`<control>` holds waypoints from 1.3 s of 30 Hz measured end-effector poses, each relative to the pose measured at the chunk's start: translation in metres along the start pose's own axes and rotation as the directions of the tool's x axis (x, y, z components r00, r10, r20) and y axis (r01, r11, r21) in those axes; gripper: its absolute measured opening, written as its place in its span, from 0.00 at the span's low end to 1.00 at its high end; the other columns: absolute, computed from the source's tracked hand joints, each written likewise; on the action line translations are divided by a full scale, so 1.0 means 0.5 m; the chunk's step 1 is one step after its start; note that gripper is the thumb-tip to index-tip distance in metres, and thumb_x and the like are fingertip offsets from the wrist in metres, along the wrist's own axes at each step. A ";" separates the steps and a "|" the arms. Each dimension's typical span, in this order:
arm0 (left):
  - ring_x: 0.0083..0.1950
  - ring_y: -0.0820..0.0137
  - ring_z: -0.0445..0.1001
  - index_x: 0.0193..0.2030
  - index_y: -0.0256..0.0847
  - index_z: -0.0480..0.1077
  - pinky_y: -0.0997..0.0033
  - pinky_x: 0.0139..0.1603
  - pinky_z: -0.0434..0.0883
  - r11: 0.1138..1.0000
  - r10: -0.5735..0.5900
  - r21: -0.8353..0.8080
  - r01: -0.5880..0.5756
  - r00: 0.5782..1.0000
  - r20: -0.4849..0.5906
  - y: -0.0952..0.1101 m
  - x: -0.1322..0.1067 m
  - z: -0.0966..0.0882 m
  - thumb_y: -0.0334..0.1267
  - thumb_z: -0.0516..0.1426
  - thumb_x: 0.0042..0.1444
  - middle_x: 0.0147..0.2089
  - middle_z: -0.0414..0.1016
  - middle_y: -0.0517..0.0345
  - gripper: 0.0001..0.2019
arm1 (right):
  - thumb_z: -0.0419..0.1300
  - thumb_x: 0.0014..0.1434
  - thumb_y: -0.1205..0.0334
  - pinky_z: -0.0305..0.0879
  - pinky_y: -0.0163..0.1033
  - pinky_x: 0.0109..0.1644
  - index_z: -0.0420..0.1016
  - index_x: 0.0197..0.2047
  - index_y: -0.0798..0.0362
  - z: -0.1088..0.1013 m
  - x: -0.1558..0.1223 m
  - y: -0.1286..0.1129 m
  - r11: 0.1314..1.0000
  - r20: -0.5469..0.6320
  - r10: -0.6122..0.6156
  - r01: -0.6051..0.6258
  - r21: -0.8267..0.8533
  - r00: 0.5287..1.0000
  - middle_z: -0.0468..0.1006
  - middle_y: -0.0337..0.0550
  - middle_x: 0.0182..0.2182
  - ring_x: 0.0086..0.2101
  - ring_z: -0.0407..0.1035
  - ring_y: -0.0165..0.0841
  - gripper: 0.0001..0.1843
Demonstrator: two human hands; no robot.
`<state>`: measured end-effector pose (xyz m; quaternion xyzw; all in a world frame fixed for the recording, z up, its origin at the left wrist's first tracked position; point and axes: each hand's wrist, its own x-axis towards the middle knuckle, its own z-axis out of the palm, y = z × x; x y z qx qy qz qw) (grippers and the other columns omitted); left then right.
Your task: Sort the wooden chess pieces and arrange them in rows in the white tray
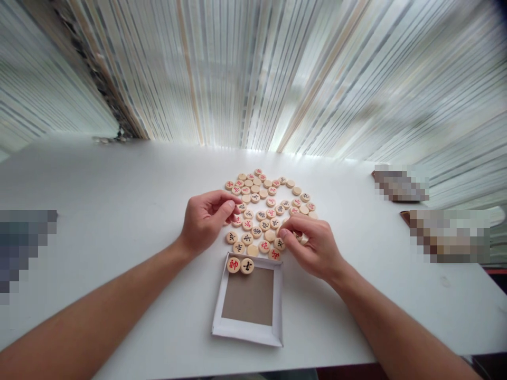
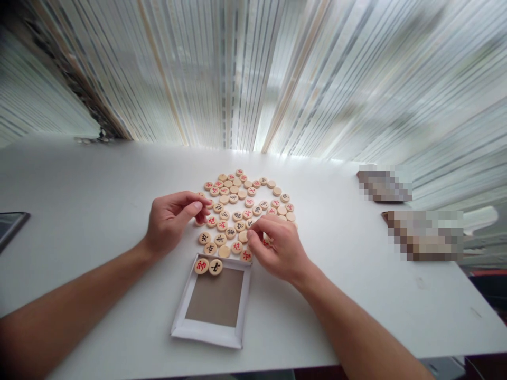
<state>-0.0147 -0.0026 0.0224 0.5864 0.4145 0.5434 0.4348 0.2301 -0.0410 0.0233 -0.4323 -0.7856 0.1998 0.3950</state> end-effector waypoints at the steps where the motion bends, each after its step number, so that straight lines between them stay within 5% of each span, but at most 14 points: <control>1: 0.26 0.72 0.78 0.36 0.34 0.82 0.74 0.28 0.75 1.000 0.000 -0.008 0.000 1.000 -0.024 0.002 0.010 0.001 0.35 0.61 0.59 0.28 0.81 0.55 0.08 | 0.59 0.65 0.67 0.60 0.37 0.33 0.73 0.27 0.52 0.000 0.001 0.002 1.000 -0.018 0.009 -0.009 0.000 1.000 0.74 0.37 0.23 0.26 0.65 0.29 0.13; 9: 0.26 0.70 0.77 0.38 0.34 0.81 0.72 0.26 0.74 0.991 -0.113 -0.093 0.099 0.980 -0.166 0.009 0.109 0.003 0.39 0.62 0.55 0.31 0.81 0.53 0.10 | 0.58 0.67 0.61 0.58 0.37 0.30 0.72 0.26 0.52 0.002 0.012 0.031 0.999 -0.139 0.035 -0.038 -0.018 0.990 0.69 0.36 0.21 0.24 0.62 0.29 0.17; 16: 0.31 0.70 0.78 0.42 0.36 0.78 0.73 0.30 0.75 0.994 -0.097 -0.084 0.075 0.951 -0.294 0.002 0.188 0.007 0.40 0.58 0.56 0.37 0.82 0.52 0.13 | 0.59 0.67 0.57 0.61 0.37 0.32 0.75 0.27 0.52 -0.019 0.023 0.053 0.991 -0.239 0.124 -0.134 -0.029 0.963 0.71 0.37 0.22 0.25 0.64 0.31 0.17; 23: 0.31 0.68 0.79 0.42 0.35 0.81 0.70 0.32 0.76 0.987 -0.030 0.154 0.047 0.994 -0.108 -0.024 0.169 -0.023 0.40 0.64 0.55 0.35 0.83 0.51 0.12 | 0.59 0.67 0.52 0.59 0.37 0.31 0.80 0.30 0.53 -0.047 0.034 0.089 0.954 -0.303 0.267 -0.295 -0.049 0.915 0.72 0.36 0.21 0.24 0.64 0.31 0.18; 30: 0.29 0.71 0.77 0.42 0.35 0.82 0.72 0.31 0.73 0.958 0.078 0.286 -0.029 0.984 -0.159 -0.027 0.174 -0.077 0.39 0.62 0.58 0.33 0.82 0.53 0.11 | 0.63 0.63 0.53 0.64 0.38 0.35 0.85 0.35 0.53 -0.042 0.082 0.108 0.919 -0.189 0.340 -0.368 -0.138 0.921 0.83 0.42 0.29 0.30 0.72 0.34 0.14; 35: 0.28 0.71 0.76 0.41 0.35 0.81 0.72 0.30 0.73 0.955 0.082 0.296 -0.034 0.985 -0.152 -0.027 0.158 -0.078 0.39 0.61 0.58 0.32 0.82 0.54 0.11 | 0.66 0.61 0.52 0.65 0.39 0.38 0.86 0.37 0.53 -0.015 0.148 0.115 0.898 -0.071 0.369 -0.375 -0.231 0.927 0.86 0.47 0.35 0.35 0.76 0.38 0.13; 39: 0.28 0.71 0.76 0.41 0.35 0.81 0.72 0.31 0.73 0.956 0.075 0.290 -0.030 0.987 -0.143 -0.026 0.147 -0.079 0.40 0.61 0.58 0.32 0.82 0.54 0.11 | 0.68 0.60 0.51 0.63 0.40 0.36 0.85 0.32 0.53 0.004 0.178 0.118 0.875 -0.039 0.402 -0.396 -0.277 0.915 0.84 0.48 0.31 0.32 0.75 0.39 0.14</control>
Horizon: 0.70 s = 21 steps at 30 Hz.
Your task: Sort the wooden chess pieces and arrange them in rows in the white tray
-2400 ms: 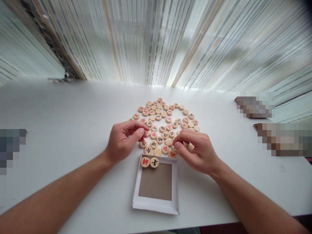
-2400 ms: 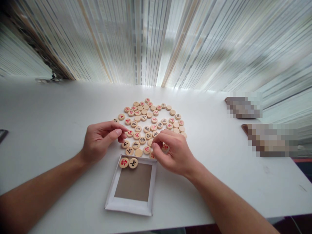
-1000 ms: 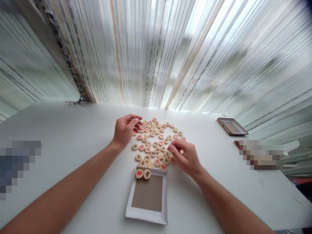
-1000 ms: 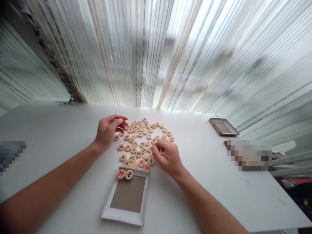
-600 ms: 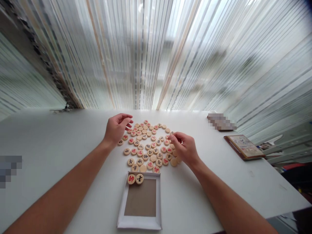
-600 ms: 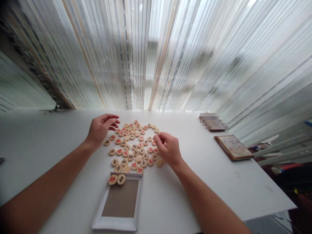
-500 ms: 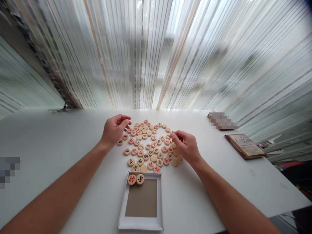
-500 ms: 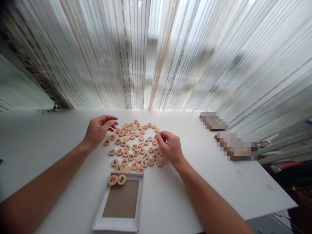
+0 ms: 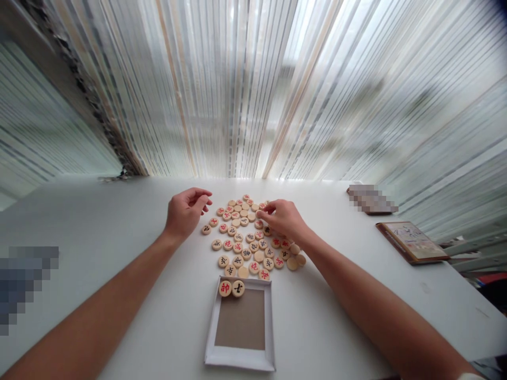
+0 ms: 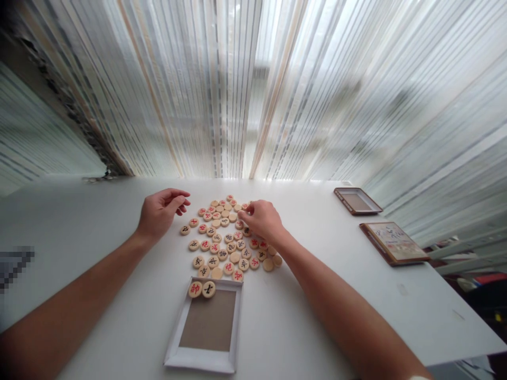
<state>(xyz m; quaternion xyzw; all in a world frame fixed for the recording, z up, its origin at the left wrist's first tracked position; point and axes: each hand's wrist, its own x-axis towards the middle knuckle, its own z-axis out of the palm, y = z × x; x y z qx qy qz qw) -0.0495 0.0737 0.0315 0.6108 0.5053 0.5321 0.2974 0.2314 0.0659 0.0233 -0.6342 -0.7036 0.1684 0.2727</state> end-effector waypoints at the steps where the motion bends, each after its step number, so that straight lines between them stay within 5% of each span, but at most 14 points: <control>1: 0.28 0.71 0.76 0.41 0.35 0.81 0.72 0.30 0.73 1.000 0.000 -0.002 0.000 1.000 0.002 0.001 -0.002 -0.002 0.40 0.61 0.58 0.32 0.82 0.54 0.11 | 0.68 0.59 0.51 0.62 0.41 0.35 0.84 0.30 0.53 0.003 0.003 -0.002 1.000 0.005 0.005 -0.005 -0.003 1.000 0.84 0.48 0.29 0.31 0.74 0.39 0.14; 8: 0.28 0.70 0.76 0.42 0.35 0.81 0.72 0.31 0.73 1.000 0.008 -0.020 -0.007 1.000 0.025 0.015 -0.011 -0.007 0.40 0.62 0.59 0.32 0.82 0.54 0.11 | 0.70 0.54 0.60 0.61 0.41 0.37 0.80 0.28 0.52 0.013 0.009 0.001 0.997 -0.002 -0.003 0.003 0.082 1.000 0.83 0.46 0.29 0.32 0.72 0.38 0.07; 13: 0.29 0.71 0.76 0.42 0.35 0.81 0.72 0.32 0.74 0.997 -0.003 -0.071 0.008 0.998 0.065 0.036 -0.029 0.008 0.40 0.62 0.59 0.32 0.82 0.53 0.11 | 0.71 0.54 0.62 0.65 0.42 0.40 0.81 0.34 0.53 0.002 -0.014 -0.001 0.949 -0.016 0.004 0.001 0.316 1.000 0.82 0.44 0.31 0.33 0.72 0.36 0.06; 17: 0.28 0.70 0.77 0.41 0.34 0.81 0.71 0.31 0.76 0.988 -0.050 -0.139 0.072 0.987 0.152 0.050 -0.058 0.031 0.41 0.64 0.58 0.33 0.83 0.52 0.12 | 0.72 0.57 0.51 0.73 0.42 0.40 0.84 0.43 0.54 0.011 -0.043 -0.032 0.790 0.108 -0.013 -0.056 0.611 0.994 0.86 0.47 0.36 0.35 0.78 0.37 0.17; 21: 0.29 0.70 0.78 0.40 0.35 0.81 0.71 0.33 0.78 0.972 -0.079 -0.200 0.120 0.976 0.205 0.049 -0.087 0.043 0.43 0.66 0.56 0.34 0.83 0.52 0.12 | 0.76 0.52 0.47 0.79 0.44 0.46 0.84 0.41 0.54 0.034 -0.065 -0.072 0.567 0.257 -0.059 -0.179 0.804 0.965 0.87 0.48 0.38 0.37 0.82 0.37 0.21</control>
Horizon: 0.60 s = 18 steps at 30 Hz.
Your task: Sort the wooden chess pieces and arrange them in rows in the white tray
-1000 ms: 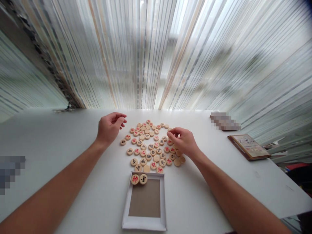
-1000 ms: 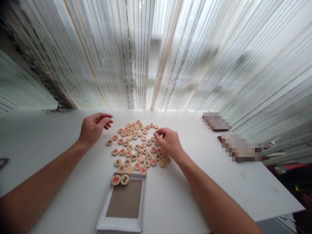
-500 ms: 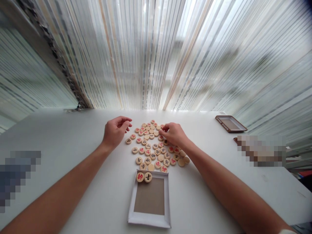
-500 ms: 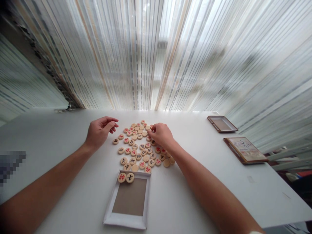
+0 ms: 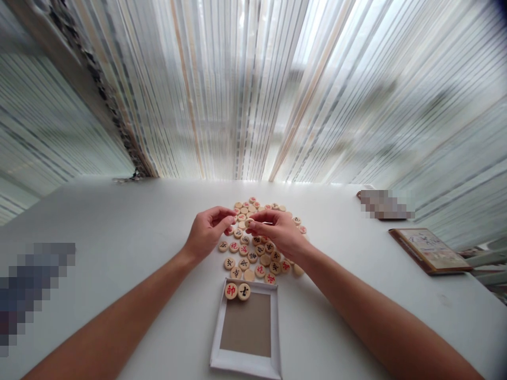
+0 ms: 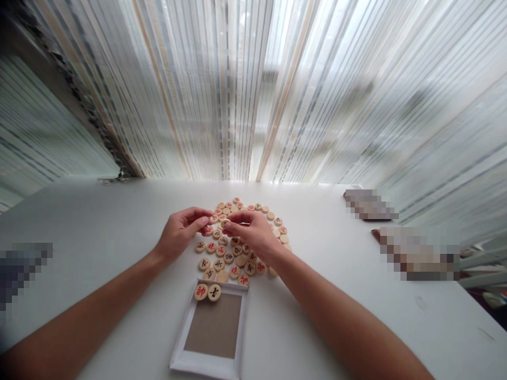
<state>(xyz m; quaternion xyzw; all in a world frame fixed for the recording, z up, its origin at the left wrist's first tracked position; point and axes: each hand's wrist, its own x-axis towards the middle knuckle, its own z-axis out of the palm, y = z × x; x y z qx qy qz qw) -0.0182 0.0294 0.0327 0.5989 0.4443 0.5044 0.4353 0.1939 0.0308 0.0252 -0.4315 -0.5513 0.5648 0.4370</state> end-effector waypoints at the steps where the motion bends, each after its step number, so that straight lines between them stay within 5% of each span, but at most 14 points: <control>1: 0.30 0.70 0.79 0.40 0.35 0.81 0.71 0.33 0.78 1.000 -0.004 -0.011 0.004 1.000 0.002 -0.003 -0.005 0.001 0.43 0.66 0.56 0.34 0.83 0.52 0.12 | 0.77 0.51 0.47 0.80 0.45 0.48 0.84 0.41 0.54 0.010 -0.002 0.000 0.998 0.028 0.018 -0.020 0.062 0.999 0.87 0.47 0.39 0.38 0.83 0.38 0.21; 9: 0.34 0.67 0.84 0.41 0.36 0.83 0.72 0.34 0.80 0.988 -0.036 -0.146 0.052 0.994 0.105 -0.025 -0.030 0.014 0.41 0.70 0.55 0.37 0.86 0.51 0.11 | 0.80 0.50 0.56 0.80 0.40 0.50 0.87 0.42 0.52 0.032 -0.016 0.019 0.918 0.097 0.106 -0.135 0.373 0.990 0.87 0.43 0.38 0.38 0.82 0.33 0.17; 18: 0.38 0.64 0.86 0.42 0.36 0.85 0.71 0.38 0.83 0.981 -0.055 -0.177 0.079 0.989 0.134 -0.033 -0.034 0.016 0.39 0.71 0.55 0.37 0.87 0.50 0.11 | 0.79 0.53 0.56 0.82 0.38 0.44 0.87 0.40 0.51 0.033 -0.027 0.030 0.943 0.060 0.069 -0.085 0.322 0.996 0.88 0.42 0.35 0.35 0.83 0.33 0.14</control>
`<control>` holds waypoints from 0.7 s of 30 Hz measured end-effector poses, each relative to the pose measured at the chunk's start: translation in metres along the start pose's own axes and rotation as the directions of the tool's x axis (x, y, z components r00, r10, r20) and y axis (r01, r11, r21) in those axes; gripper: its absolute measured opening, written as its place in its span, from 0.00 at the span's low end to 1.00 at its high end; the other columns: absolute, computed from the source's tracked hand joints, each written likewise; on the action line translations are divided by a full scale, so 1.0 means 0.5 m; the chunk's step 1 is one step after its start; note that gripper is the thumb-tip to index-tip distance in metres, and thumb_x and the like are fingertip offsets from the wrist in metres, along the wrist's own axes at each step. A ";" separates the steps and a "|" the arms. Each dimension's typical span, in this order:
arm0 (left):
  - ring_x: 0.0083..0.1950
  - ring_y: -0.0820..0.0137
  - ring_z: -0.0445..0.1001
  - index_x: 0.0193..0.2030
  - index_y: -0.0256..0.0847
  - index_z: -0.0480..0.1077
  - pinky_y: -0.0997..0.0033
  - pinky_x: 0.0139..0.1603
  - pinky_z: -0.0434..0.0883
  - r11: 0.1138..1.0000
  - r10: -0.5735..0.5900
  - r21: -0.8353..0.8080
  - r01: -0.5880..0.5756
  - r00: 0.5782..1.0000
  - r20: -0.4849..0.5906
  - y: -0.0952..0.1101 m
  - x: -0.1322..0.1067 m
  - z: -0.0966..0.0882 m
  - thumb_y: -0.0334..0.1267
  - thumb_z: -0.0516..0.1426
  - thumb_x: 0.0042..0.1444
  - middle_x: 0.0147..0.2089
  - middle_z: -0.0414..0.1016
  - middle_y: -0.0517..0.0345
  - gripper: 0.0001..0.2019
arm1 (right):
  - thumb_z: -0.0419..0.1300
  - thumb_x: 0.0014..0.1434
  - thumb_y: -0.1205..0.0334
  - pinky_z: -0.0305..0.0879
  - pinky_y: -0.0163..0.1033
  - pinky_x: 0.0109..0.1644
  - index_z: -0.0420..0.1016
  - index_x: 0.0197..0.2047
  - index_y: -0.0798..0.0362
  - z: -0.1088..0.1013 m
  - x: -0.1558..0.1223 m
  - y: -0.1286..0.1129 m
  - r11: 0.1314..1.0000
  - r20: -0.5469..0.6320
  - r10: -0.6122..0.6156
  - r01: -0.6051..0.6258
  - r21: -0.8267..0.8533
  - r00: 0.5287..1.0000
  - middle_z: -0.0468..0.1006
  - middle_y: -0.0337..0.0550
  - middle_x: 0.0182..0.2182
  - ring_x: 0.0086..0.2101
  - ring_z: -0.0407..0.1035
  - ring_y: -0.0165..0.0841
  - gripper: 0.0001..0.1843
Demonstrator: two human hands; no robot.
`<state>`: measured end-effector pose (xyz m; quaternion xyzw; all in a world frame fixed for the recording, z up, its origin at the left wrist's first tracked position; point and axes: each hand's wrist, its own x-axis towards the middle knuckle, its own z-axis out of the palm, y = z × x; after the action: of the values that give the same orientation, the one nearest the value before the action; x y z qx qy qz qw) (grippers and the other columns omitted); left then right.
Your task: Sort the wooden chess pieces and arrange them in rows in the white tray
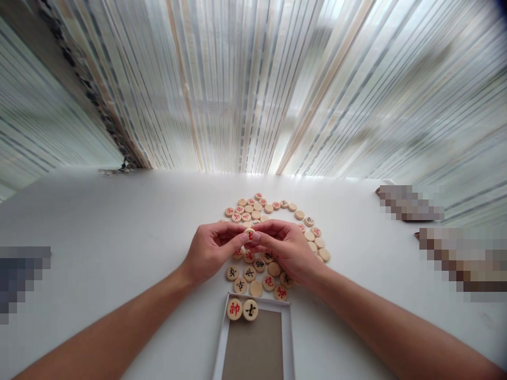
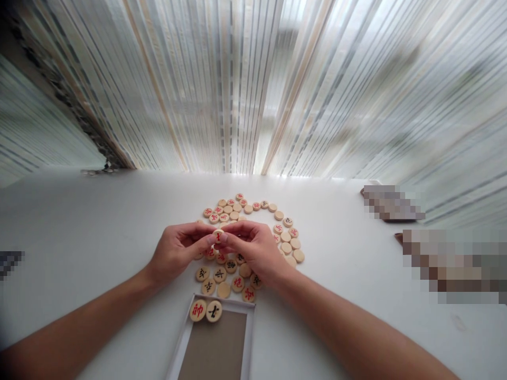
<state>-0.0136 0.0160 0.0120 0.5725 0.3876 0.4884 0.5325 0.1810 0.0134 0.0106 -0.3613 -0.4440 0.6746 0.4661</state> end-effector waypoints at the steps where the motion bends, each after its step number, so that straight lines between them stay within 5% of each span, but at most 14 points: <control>1: 0.38 0.64 0.86 0.43 0.36 0.86 0.71 0.38 0.83 1.000 0.005 0.006 -0.005 1.000 -0.006 -0.001 -0.001 0.000 0.39 0.72 0.55 0.37 0.87 0.50 0.11 | 0.79 0.53 0.55 0.82 0.38 0.43 0.87 0.40 0.51 0.000 0.000 0.003 1.000 -0.004 -0.018 0.018 -0.013 1.000 0.88 0.42 0.35 0.34 0.83 0.34 0.14; 9: 0.36 0.69 0.82 0.42 0.39 0.87 0.76 0.34 0.79 0.961 0.162 0.225 -0.157 0.987 -0.003 -0.003 -0.007 0.002 0.38 0.69 0.60 0.36 0.85 0.52 0.07 | 0.82 0.49 0.57 0.80 0.35 0.39 0.87 0.38 0.51 -0.005 -0.003 0.018 0.990 -0.039 -0.121 0.118 -0.074 0.992 0.87 0.41 0.32 0.32 0.82 0.33 0.15; 21: 0.37 0.70 0.81 0.43 0.41 0.87 0.76 0.35 0.77 0.926 0.254 0.279 -0.253 0.967 0.032 -0.003 -0.006 0.001 0.35 0.69 0.60 0.38 0.86 0.52 0.06 | 0.83 0.45 0.61 0.76 0.32 0.36 0.88 0.35 0.50 0.000 -0.008 0.009 0.985 -0.085 -0.149 0.140 -0.104 0.985 0.88 0.40 0.32 0.32 0.80 0.30 0.14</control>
<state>-0.0136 0.0133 0.0099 0.6865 0.3769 0.4944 0.3773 0.1807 0.0088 0.0065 -0.3811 -0.4795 0.5992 0.5155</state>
